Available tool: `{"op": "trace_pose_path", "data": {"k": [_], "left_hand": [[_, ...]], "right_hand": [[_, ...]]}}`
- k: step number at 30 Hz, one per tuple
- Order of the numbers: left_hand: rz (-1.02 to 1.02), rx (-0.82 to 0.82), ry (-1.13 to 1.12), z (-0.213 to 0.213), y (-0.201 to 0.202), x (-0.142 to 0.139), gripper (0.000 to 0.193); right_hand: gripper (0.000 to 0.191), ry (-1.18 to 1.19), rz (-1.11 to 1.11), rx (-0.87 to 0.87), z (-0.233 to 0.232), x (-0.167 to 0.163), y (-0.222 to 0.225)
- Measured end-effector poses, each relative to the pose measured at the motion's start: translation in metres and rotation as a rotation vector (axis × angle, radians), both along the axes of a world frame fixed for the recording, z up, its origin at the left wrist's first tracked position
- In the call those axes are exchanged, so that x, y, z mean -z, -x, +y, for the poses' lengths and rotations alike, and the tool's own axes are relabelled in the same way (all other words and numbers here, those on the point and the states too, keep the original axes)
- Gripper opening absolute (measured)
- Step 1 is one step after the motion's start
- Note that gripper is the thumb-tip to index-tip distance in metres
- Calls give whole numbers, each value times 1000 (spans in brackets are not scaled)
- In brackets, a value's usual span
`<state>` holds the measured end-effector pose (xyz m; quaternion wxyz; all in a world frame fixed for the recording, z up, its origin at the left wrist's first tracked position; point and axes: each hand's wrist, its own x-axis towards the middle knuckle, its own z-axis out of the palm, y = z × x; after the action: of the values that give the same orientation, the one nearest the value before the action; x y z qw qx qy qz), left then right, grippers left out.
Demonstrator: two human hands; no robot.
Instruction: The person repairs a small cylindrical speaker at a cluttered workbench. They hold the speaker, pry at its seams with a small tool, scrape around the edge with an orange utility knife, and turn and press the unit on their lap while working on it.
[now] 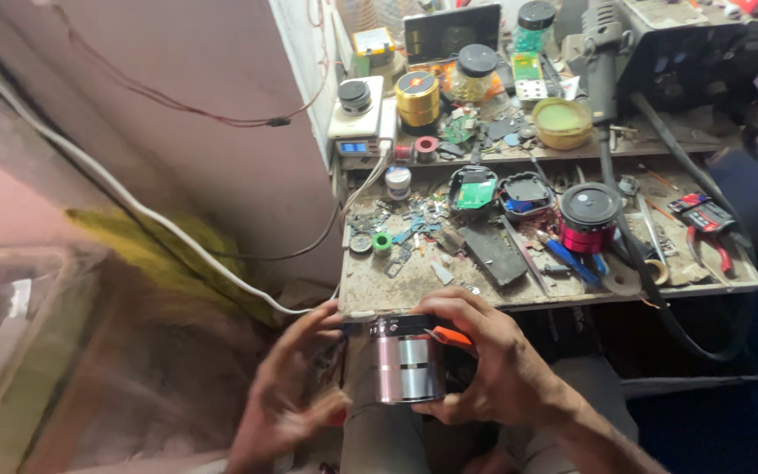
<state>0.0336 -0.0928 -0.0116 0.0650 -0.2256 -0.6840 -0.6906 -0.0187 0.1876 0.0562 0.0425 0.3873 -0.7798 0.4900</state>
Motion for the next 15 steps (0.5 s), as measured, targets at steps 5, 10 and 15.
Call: {"op": "trace_pose_path", "data": {"k": [5, 10, 15], "left_hand": [[194, 45, 311, 32, 8, -26, 103], [25, -5, 265, 49, 5, -12, 88], [-242, 70, -156, 65, -18, 27, 94]], "right_hand": [[82, -54, -60, -94, -7, 3, -3], [84, -127, -154, -113, 7, 9, -6], [99, 39, -399, -152, 22, 33, -25]]}}
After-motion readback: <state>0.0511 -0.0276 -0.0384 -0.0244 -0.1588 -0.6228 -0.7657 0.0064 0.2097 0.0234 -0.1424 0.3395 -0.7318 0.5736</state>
